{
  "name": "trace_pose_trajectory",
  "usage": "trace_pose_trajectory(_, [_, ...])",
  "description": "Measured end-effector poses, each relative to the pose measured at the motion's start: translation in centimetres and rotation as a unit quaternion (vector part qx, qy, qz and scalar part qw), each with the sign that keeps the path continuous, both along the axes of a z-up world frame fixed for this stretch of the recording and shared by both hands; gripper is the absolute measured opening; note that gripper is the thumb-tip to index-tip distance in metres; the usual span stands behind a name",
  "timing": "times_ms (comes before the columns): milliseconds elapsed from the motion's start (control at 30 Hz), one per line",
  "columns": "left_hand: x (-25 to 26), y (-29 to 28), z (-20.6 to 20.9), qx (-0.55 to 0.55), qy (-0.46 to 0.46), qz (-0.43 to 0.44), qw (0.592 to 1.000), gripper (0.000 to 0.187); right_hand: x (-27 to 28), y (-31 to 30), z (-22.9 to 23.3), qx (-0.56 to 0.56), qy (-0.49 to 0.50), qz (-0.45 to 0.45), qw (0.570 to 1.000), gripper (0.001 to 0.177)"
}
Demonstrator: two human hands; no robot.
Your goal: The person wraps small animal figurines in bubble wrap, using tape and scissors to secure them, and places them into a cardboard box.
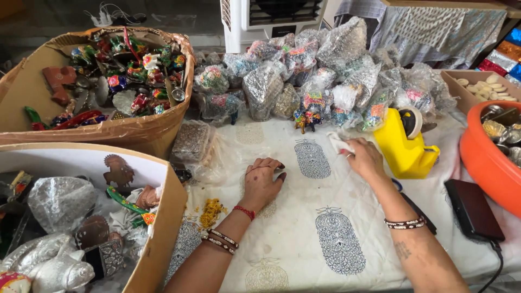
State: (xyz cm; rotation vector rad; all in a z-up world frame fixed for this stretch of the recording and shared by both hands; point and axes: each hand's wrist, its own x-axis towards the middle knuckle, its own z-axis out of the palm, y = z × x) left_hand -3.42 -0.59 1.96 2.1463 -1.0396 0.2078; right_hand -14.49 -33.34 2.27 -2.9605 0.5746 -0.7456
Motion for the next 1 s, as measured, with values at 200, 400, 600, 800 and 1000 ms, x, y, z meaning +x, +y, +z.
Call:
trace_pose_trajectory(200, [-1.4,0.7,1.2,0.01,0.005,-0.043,0.999,0.025,-0.4,7.5,1.4,0.075,-0.12,0.115,0.983,0.028])
trace_pose_trajectory(400, [-1.4,0.5,-0.1,0.032,-0.036,-0.129,0.99,0.032,0.0,11.9,2.0,0.065,0.01,0.253,0.965,0.043])
trace_pose_trajectory(600, [0.8,1.1,-0.1,0.056,-0.008,-0.049,0.997,0.042,0.4,9.7,0.7,0.084,0.105,0.211,0.968,0.027])
trace_pose_trajectory(800, [4.5,2.7,0.6,0.018,0.163,0.208,0.964,0.096,0.2,8.8,0.0,0.082,0.07,0.19,0.976,0.031])
trace_pose_trajectory(1000, [5.3,3.5,0.3,-0.152,-0.029,0.267,0.951,0.095,0.6,7.8,-0.8,0.049,0.019,0.175,0.983,0.031])
